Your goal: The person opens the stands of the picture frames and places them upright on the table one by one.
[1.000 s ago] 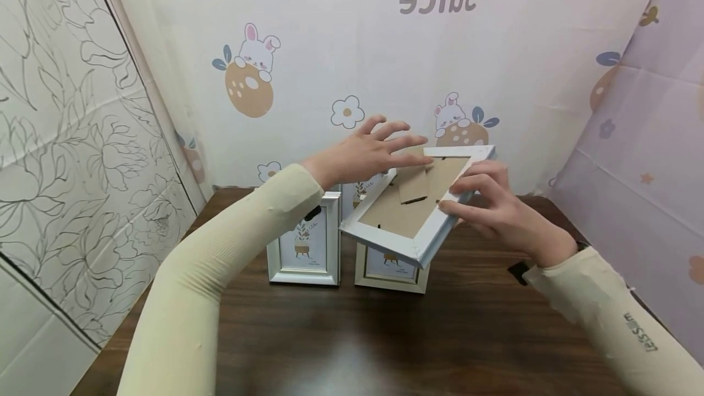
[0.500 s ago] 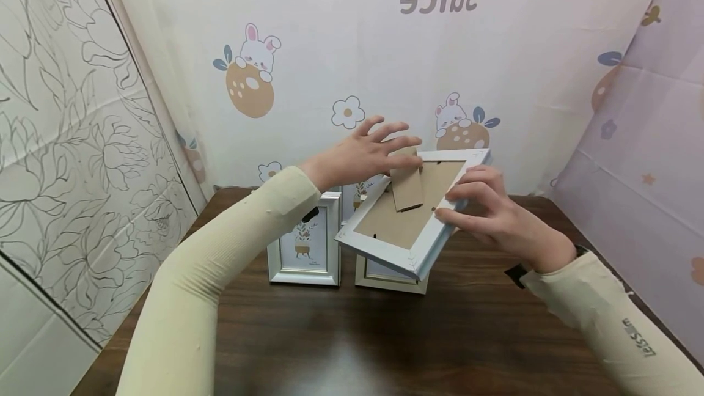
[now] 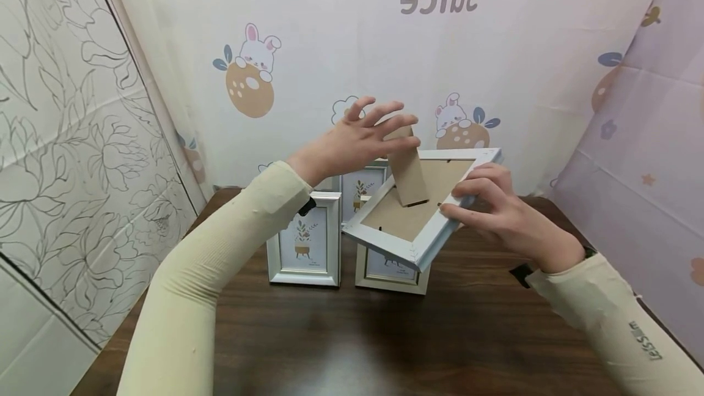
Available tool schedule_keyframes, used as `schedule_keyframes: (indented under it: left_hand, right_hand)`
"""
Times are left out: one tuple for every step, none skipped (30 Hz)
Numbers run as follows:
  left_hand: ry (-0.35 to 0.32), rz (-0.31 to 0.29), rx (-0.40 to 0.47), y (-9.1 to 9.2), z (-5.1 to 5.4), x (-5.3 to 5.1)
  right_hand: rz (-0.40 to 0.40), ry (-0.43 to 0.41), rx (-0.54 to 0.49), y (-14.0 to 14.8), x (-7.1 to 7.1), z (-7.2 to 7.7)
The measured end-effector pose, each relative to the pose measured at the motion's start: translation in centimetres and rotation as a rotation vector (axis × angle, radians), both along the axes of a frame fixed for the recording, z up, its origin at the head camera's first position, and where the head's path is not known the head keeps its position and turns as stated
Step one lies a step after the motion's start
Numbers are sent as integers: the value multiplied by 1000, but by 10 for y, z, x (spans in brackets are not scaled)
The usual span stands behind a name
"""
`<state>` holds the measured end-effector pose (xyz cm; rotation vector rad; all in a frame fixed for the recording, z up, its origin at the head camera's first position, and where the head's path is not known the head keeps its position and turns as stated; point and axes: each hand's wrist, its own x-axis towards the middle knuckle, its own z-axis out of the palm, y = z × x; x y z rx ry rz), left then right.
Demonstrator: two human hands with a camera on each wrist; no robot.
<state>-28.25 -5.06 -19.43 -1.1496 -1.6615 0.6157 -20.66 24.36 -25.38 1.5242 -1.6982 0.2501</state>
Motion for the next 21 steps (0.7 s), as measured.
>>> schedule_keyframes:
  left_hand:
    - [-2, 2, -6, 0, 1, 1]
    - [-10, 8, -16, 1, 1, 2]
    - [-32, 11, -22, 1, 2, 3]
    - [-58, 17, -31, 2, 2, 4]
    - [-84, 24, -41, 2, 3, 5]
    - [-113, 32, -49, 3, 3, 6]
    - [-135, 42, -59, 4, 3, 7]
    - [-149, 54, -68, 5, 3, 8]
    - [-156, 65, -77, 6, 3, 9]
    - [-158, 77, -85, 6, 3, 9]
    - [-155, 86, -92, 7, 2, 9]
    - [-152, 93, -96, 7, 2, 9]
    - [-145, 97, -100, 7, 2, 9]
    - [-138, 98, -103, 7, 2, 9]
    - [-136, 96, -101, 7, 1, 9]
    - [-136, 92, -96, 7, 1, 8]
    - [-134, 90, -93, 7, 1, 8]
    - [-132, 90, -90, 7, 1, 9]
    - [-128, 92, -87, 7, 1, 9]
    - [-127, 95, -82, 7, 2, 10]
    - [-129, 100, -78, 7, 2, 11]
  right_hand:
    - [5, 1, 1, 0, 0, 0]
    - [13, 2, 2, 0, 0, 0]
    - [21, 3, 1, 0, -1, 0]
    - [27, 3, 2, -1, -1, 0]
    - [35, 6, 0, -1, -1, -1]
    - [42, 10, -4, -2, -1, -1]
    - [43, 13, -7, -2, -1, -1]
    - [44, 15, -11, -2, -1, -2]
    - [42, 17, -11, -2, -1, -2]
    - [38, 21, -11, -2, -1, -2]
    - [33, 22, -9, -2, -1, -2]
    - [27, 23, -4, -2, 0, -1]
    - [22, 24, 0, -1, 0, -1]
    - [13, 22, 4, -1, 1, -1]
    - [4, 19, 7, 0, 1, 0]
    - [-2, 20, 4, 0, 2, 0]
    - [-10, 18, 1, 0, 2, 1]
    - [-15, 20, -5, 0, 2, 1]
    - [-24, 20, -10, 0, 2, 1]
    - [-34, 21, -15, 1, 2, 1]
    - [-39, 24, -24, 1, 1, 1]
